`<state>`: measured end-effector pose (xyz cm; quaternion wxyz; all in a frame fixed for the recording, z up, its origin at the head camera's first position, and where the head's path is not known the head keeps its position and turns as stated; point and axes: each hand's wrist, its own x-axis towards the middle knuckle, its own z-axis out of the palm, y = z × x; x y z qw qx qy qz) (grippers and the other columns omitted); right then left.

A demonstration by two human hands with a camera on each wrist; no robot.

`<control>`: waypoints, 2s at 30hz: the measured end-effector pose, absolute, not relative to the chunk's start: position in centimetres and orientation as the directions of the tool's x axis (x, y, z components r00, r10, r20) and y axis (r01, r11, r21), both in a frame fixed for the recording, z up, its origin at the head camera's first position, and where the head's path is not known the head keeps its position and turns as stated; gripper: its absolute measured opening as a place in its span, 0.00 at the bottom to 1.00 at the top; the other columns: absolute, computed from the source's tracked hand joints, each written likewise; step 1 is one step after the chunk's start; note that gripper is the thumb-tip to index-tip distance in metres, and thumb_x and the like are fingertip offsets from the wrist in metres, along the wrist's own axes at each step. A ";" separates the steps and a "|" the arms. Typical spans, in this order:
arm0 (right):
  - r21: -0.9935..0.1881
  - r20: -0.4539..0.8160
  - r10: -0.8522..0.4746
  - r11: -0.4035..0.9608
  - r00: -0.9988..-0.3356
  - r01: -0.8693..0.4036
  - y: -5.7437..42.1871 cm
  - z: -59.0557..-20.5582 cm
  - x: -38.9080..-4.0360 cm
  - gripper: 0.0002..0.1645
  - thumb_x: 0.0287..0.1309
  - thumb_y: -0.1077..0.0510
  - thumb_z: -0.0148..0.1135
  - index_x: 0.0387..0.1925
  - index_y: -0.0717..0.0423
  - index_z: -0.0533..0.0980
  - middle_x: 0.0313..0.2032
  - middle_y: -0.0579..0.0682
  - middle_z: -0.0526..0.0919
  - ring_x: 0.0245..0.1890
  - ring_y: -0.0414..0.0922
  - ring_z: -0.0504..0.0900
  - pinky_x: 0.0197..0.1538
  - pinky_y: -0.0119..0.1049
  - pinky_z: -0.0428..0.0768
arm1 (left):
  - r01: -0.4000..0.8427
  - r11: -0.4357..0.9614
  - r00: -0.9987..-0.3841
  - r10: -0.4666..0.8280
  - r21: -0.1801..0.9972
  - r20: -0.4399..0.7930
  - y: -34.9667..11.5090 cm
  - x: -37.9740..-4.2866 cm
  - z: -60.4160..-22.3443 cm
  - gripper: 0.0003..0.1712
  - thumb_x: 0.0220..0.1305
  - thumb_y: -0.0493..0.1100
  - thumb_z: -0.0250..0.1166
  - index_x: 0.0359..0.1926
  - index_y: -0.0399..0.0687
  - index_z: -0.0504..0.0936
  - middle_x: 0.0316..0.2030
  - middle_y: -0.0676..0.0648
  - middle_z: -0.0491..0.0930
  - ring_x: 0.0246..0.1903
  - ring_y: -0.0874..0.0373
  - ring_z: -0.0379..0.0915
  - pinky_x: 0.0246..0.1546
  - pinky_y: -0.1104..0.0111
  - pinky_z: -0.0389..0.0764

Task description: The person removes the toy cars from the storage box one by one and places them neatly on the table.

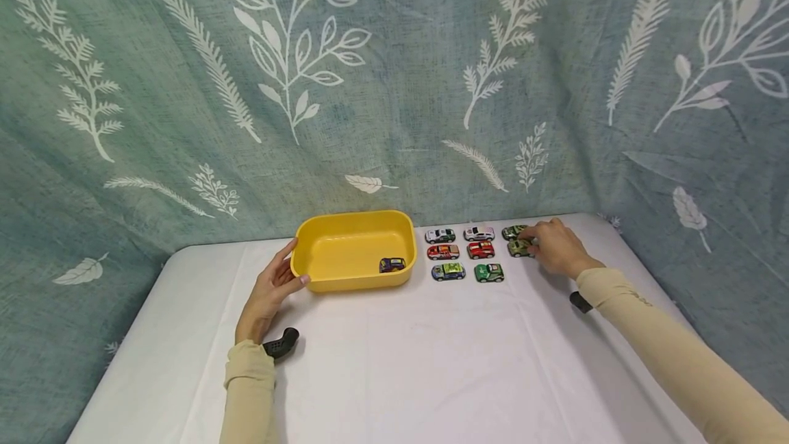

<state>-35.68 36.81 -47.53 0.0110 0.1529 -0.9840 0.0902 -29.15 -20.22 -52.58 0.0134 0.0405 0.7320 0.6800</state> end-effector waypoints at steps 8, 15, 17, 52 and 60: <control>-0.217 0.058 -0.343 0.912 -0.938 -0.347 36.8 -47.1 -35.6 0.22 0.61 0.68 0.71 0.57 0.65 0.84 0.54 0.68 0.87 0.54 0.70 0.80 0.59 0.70 0.75 | 0.042 0.081 -0.996 0.083 0.996 0.036 -20.3 -29.1 -52.8 0.51 0.66 0.37 0.74 0.83 0.64 0.60 0.78 0.38 0.66 0.78 0.43 0.63 0.82 0.49 0.60; -0.287 0.079 -0.370 0.881 -0.926 -0.377 36.2 -45.0 -35.4 0.21 0.60 0.68 0.72 0.56 0.67 0.84 0.53 0.69 0.87 0.55 0.71 0.83 0.61 0.71 0.77 | 0.034 0.062 -0.996 0.085 0.998 0.028 -20.4 -29.1 -53.1 0.51 0.65 0.37 0.75 0.83 0.67 0.62 0.78 0.40 0.67 0.77 0.44 0.64 0.81 0.51 0.61; -0.295 0.086 -0.371 0.877 -0.925 -0.379 35.6 -44.4 -35.5 0.21 0.62 0.66 0.73 0.56 0.66 0.85 0.53 0.68 0.87 0.56 0.70 0.82 0.61 0.72 0.76 | 0.038 0.061 -0.996 0.086 0.997 0.033 -20.4 -29.1 -53.0 0.51 0.65 0.38 0.76 0.83 0.67 0.62 0.78 0.40 0.67 0.77 0.44 0.63 0.81 0.51 0.61; -0.449 0.080 -0.486 0.762 -0.870 -0.467 15.0 -44.9 -36.3 0.22 0.59 0.38 0.76 0.45 0.48 0.91 0.68 0.65 0.78 0.80 0.72 0.54 0.78 0.78 0.43 | 0.040 0.040 -0.995 0.093 0.998 0.036 -20.5 -29.3 -52.8 0.52 0.65 0.37 0.75 0.84 0.60 0.60 0.79 0.37 0.64 0.78 0.42 0.61 0.82 0.50 0.60; -0.427 0.026 -0.548 0.750 -0.836 -0.505 13.9 -45.5 -36.8 0.14 0.53 0.44 0.82 0.38 0.45 0.93 0.45 0.48 0.93 0.72 0.67 0.69 0.76 0.74 0.52 | 0.048 0.036 -0.994 0.099 0.998 0.044 -20.6 -29.3 -52.8 0.52 0.66 0.37 0.75 0.84 0.60 0.59 0.78 0.37 0.65 0.78 0.42 0.62 0.82 0.50 0.60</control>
